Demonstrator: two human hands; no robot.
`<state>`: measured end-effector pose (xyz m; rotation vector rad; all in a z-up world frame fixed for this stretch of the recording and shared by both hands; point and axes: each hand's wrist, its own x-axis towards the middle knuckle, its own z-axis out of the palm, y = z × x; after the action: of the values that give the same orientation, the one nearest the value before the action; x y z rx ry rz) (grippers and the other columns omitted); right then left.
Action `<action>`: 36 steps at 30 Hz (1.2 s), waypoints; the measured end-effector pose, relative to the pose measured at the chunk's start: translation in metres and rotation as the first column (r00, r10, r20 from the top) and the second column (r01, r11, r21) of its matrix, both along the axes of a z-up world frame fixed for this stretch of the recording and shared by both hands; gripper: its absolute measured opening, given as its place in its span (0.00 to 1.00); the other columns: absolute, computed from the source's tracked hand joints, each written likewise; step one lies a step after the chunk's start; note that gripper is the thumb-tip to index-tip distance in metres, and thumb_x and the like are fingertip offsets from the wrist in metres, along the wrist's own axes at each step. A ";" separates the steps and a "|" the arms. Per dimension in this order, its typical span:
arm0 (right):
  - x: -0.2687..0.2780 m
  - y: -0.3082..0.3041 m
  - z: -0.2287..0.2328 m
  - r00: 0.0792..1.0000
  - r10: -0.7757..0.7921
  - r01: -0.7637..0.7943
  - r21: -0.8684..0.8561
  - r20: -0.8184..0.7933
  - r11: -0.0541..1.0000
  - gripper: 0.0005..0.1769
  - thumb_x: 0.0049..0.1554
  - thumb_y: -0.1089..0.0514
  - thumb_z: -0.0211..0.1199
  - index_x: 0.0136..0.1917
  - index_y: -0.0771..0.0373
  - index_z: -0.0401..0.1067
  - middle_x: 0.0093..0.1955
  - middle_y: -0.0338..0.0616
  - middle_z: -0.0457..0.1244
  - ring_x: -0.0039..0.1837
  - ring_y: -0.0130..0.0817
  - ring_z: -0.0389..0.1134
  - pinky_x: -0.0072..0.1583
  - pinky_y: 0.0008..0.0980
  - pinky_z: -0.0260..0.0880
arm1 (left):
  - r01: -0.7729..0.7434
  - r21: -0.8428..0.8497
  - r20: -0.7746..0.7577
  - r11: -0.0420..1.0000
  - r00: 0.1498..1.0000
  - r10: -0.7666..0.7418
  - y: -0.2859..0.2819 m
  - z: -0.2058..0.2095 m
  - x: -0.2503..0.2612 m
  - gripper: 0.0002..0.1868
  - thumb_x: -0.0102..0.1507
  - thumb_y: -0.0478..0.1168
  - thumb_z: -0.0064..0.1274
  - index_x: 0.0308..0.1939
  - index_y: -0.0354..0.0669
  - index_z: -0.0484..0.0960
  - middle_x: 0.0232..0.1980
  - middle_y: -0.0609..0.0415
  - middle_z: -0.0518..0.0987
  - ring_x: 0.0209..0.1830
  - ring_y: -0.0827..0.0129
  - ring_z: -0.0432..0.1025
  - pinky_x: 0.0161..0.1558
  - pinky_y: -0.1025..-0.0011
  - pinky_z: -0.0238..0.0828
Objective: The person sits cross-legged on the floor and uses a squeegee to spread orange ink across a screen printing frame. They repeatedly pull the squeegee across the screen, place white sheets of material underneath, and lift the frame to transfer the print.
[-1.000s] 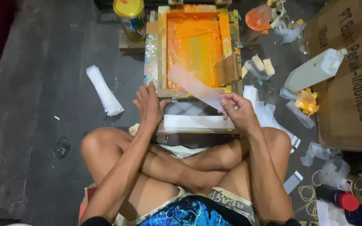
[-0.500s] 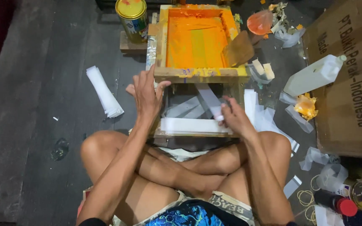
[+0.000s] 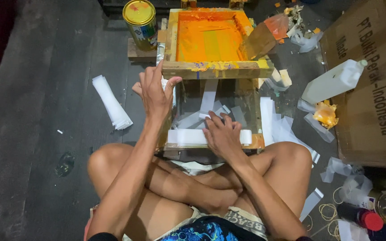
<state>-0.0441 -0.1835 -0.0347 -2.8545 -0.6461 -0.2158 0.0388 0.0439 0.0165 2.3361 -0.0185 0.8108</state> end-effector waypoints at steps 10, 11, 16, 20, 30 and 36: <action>0.022 -0.025 0.000 0.987 -0.012 0.007 0.031 0.159 1.000 0.14 0.67 0.45 0.50 0.55 0.42 0.77 0.64 0.24 0.68 0.69 0.38 0.64 0.59 0.52 0.58 | -0.011 -0.009 -0.008 1.000 1.000 0.011 -0.003 -0.006 -0.007 0.35 0.65 0.64 0.57 0.70 0.50 0.73 0.48 0.58 0.74 0.49 0.61 0.68 0.51 0.54 0.53; 0.024 -0.025 -0.002 0.983 -0.008 0.000 0.044 0.183 0.999 0.14 0.67 0.46 0.50 0.52 0.42 0.77 0.63 0.24 0.69 0.69 0.38 0.65 0.59 0.52 0.57 | -0.010 -0.024 -0.014 1.000 1.000 0.009 -0.003 -0.006 -0.009 0.35 0.65 0.63 0.58 0.69 0.49 0.74 0.48 0.57 0.75 0.48 0.61 0.68 0.51 0.54 0.53; 0.024 -0.023 0.004 0.976 -0.004 -0.014 0.083 0.216 0.996 0.14 0.67 0.48 0.50 0.48 0.44 0.77 0.61 0.25 0.69 0.68 0.39 0.65 0.59 0.52 0.54 | 0.001 -0.014 -0.027 1.000 1.000 -0.001 -0.004 -0.009 -0.014 0.36 0.65 0.64 0.57 0.70 0.48 0.73 0.48 0.57 0.74 0.48 0.61 0.68 0.51 0.54 0.52; 0.016 -0.020 0.003 0.978 0.016 -0.031 0.069 0.208 0.997 0.13 0.67 0.48 0.50 0.52 0.43 0.77 0.60 0.26 0.69 0.69 0.37 0.65 0.59 0.52 0.51 | 0.004 -0.002 -0.032 1.000 0.999 -0.004 -0.004 -0.011 -0.017 0.35 0.65 0.63 0.58 0.69 0.47 0.73 0.49 0.56 0.75 0.48 0.61 0.68 0.51 0.55 0.52; 0.002 -0.021 0.032 0.961 0.012 -0.074 0.216 0.276 0.974 0.13 0.67 0.52 0.52 0.55 0.47 0.78 0.60 0.26 0.70 0.69 0.35 0.66 0.60 0.45 0.48 | 0.028 -0.012 -0.139 1.000 0.990 -0.030 -0.004 -0.031 -0.034 0.35 0.63 0.61 0.61 0.69 0.49 0.74 0.48 0.59 0.75 0.48 0.63 0.67 0.51 0.55 0.50; -0.003 -0.027 0.041 0.967 -0.011 -0.059 0.264 0.256 0.963 0.13 0.66 0.54 0.53 0.57 0.47 0.78 0.59 0.27 0.70 0.67 0.36 0.68 0.59 0.44 0.48 | 0.030 -0.032 -0.262 0.999 0.964 -0.038 -0.012 -0.058 -0.056 0.32 0.62 0.55 0.64 0.66 0.49 0.76 0.48 0.58 0.76 0.51 0.60 0.67 0.53 0.53 0.48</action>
<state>-0.0472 -0.2101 0.0063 -2.5752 -0.6415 -0.6265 -0.0167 0.0317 -0.0412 2.3921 0.0661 0.4759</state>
